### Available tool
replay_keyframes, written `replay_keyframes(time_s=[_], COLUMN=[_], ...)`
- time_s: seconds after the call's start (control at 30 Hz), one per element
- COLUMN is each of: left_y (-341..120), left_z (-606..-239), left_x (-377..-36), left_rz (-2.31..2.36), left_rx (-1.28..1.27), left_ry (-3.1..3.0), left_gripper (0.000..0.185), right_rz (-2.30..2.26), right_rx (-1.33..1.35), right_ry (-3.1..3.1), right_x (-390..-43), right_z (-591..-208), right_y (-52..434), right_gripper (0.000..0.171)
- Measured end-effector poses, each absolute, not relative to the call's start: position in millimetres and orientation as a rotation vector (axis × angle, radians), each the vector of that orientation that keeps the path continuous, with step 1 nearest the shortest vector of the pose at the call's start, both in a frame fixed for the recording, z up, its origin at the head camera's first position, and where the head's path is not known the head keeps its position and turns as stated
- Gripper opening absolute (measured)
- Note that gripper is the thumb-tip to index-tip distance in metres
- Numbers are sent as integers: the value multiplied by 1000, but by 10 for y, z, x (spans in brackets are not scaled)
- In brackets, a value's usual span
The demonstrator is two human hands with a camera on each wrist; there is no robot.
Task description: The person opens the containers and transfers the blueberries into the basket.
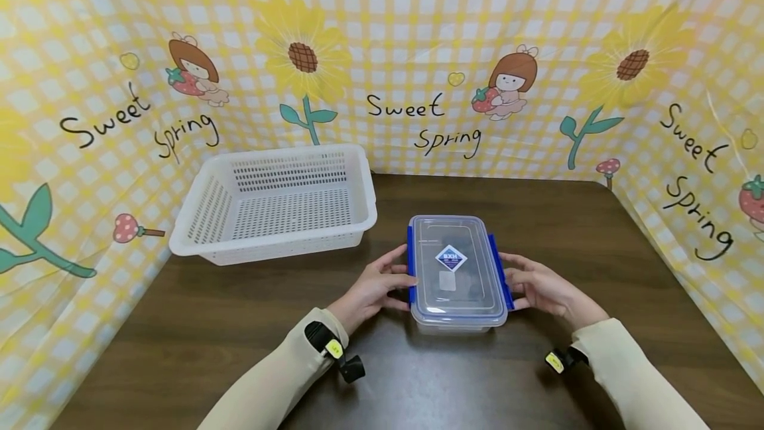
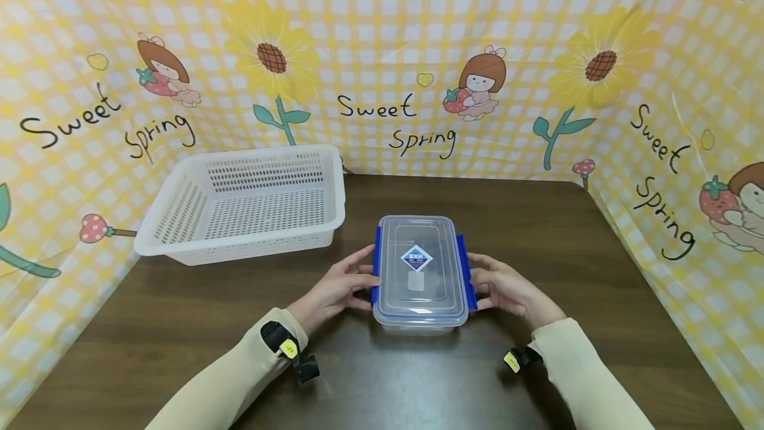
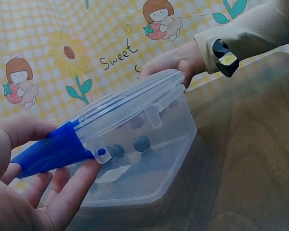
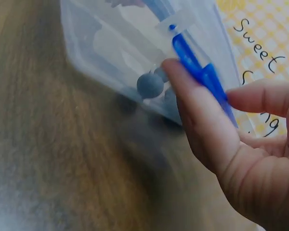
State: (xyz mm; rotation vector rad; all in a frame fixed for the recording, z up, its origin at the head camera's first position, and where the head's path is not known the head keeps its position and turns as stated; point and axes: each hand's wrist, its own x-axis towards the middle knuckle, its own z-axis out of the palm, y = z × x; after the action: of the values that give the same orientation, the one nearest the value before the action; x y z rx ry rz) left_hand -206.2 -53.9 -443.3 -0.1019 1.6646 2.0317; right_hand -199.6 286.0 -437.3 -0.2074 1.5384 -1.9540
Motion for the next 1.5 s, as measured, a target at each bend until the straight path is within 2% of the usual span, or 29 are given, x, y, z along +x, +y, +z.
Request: replay_keyframes(time_s=[0.13, 0.23, 0.47, 0.83, 1.5], left_y=[-533, -525, -529, -582, -466], left_z=[-4433, -4436, -4449, -4424, -4302], left_x=[-2060, -2059, -2082, -2117, -2169], left_rz=[2051, 2052, 2020, 2002, 1897], left_rx=[-80, -72, -69, -21, 15], left_ry=[1659, 1654, 1639, 1615, 1828], left_gripper=[79, 80, 80, 81, 85], right_rz=[-1968, -1964, -1962, -1855, -1819], right_rx=[-229, -222, -122, -237, -254], right_ry=[1540, 1596, 1840, 1959, 1904], right_x=[-1977, -1953, -1890, -1809, -1867], right_z=[-4437, -4451, -4312, -4191, -4203], right_y=[2896, 2912, 2808, 2621, 2623], right_gripper=[46, 40, 60, 92, 93])
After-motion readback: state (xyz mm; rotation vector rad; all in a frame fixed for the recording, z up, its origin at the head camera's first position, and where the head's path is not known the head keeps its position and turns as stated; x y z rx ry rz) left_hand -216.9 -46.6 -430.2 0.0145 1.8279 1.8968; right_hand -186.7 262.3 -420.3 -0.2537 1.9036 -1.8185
